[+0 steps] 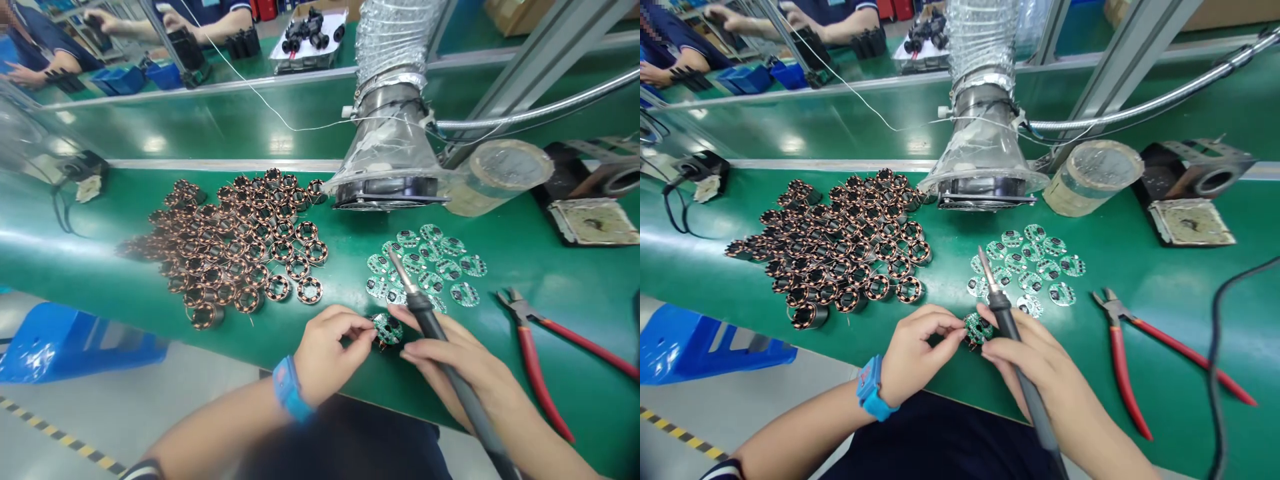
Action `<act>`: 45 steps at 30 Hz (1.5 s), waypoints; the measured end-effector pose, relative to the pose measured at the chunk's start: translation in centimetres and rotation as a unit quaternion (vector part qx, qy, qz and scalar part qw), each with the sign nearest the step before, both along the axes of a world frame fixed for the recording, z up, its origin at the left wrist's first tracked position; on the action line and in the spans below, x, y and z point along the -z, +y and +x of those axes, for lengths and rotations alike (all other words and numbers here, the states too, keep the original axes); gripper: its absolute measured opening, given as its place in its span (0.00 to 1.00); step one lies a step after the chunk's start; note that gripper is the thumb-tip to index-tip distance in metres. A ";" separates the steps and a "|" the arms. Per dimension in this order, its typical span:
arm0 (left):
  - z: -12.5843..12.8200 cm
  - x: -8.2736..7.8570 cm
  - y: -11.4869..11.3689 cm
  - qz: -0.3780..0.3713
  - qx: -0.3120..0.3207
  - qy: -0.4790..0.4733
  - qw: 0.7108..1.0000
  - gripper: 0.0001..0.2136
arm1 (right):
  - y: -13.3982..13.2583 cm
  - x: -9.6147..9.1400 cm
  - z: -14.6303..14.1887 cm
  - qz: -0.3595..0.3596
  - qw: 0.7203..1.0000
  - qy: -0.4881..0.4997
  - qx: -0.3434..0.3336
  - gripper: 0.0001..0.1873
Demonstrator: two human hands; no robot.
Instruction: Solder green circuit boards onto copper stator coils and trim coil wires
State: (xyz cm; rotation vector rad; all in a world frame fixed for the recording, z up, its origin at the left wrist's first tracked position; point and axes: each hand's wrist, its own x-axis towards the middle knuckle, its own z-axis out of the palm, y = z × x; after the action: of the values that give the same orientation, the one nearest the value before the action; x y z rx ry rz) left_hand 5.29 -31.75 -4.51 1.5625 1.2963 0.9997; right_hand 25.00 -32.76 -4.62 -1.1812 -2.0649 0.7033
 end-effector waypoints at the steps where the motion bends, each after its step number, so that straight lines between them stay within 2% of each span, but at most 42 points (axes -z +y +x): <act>1: -0.1 0.1 -0.1 -0.002 0.003 -0.006 1.000 0.05 | 0.5 0.0 -0.3 0.004 1.000 -0.005 -0.026 0.10; 3: -0.3 0.3 -0.5 -0.010 0.009 -0.026 1.000 0.08 | 1.1 0.1 -0.4 0.011 0.998 -0.007 -0.057 0.10; 5: -0.4 0.7 -1.0 -0.007 0.019 -0.036 0.999 0.13 | 1.1 0.3 -0.1 0.014 0.998 -0.004 -0.055 0.10; 7: -0.4 1.0 -1.3 0.019 0.031 -0.021 0.999 0.19 | 0.9 0.5 0.0 0.017 0.999 0.012 -0.036 0.10; 9: -0.3 1.3 -1.4 0.057 0.031 0.005 0.998 0.21 | 0.6 0.8 0.0 0.011 0.999 0.039 -0.003 0.09; 14: 0.6 1.4 -1.3 0.104 -0.017 0.016 0.994 0.13 | -0.2 1.5 -0.8 -0.028 0.989 0.133 0.066 0.12; 18: 1.1 1.2 -1.4 0.094 -0.018 0.009 0.995 0.11 | -0.8 1.9 -1.7 -0.039 0.973 0.202 0.101 0.15; 21: 1.2 1.0 -1.4 0.075 -0.026 0.015 0.997 0.10 | -1.1 2.1 -2.1 -0.037 0.967 0.235 0.095 0.16; 26: 1.0 0.9 -1.3 -0.007 -0.050 -0.016 0.999 0.21 | -1.3 2.5 -2.0 -0.022 0.973 0.215 0.083 0.16; 30: 1.0 0.8 -1.2 -0.021 -0.040 -0.015 0.999 0.14 | -0.9 2.1 -1.4 -0.010 0.985 0.157 0.070 0.15; 35: 0.9 0.8 -1.1 -0.041 -0.042 -0.025 0.998 0.17 | -0.1 1.5 -1.0 -0.004 0.992 0.111 0.067 0.11; 39: 0.9 0.8 -1.1 -0.026 -0.037 -0.016 0.999 0.14 | -0.3 1.7 -1.1 -0.013 0.985 0.157 0.065 0.13; 42: 1.0 0.7 -1.1 -0.041 -0.050 -0.008 0.998 0.15 | -0.6 2.0 -1.4 -0.017 0.979 0.195 0.062 0.15; 45: 0.9 0.7 -1.2 0.001 -0.043 -0.003 0.999 0.13 | -0.7 2.1 -1.6 -0.019 0.975 0.213 0.061 0.16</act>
State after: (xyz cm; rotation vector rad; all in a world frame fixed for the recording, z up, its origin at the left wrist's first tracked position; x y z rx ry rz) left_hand 6.21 -32.92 -5.23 1.5144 1.3680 1.0580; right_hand 23.43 -33.46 -6.76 -1.0575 -1.6160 0.8563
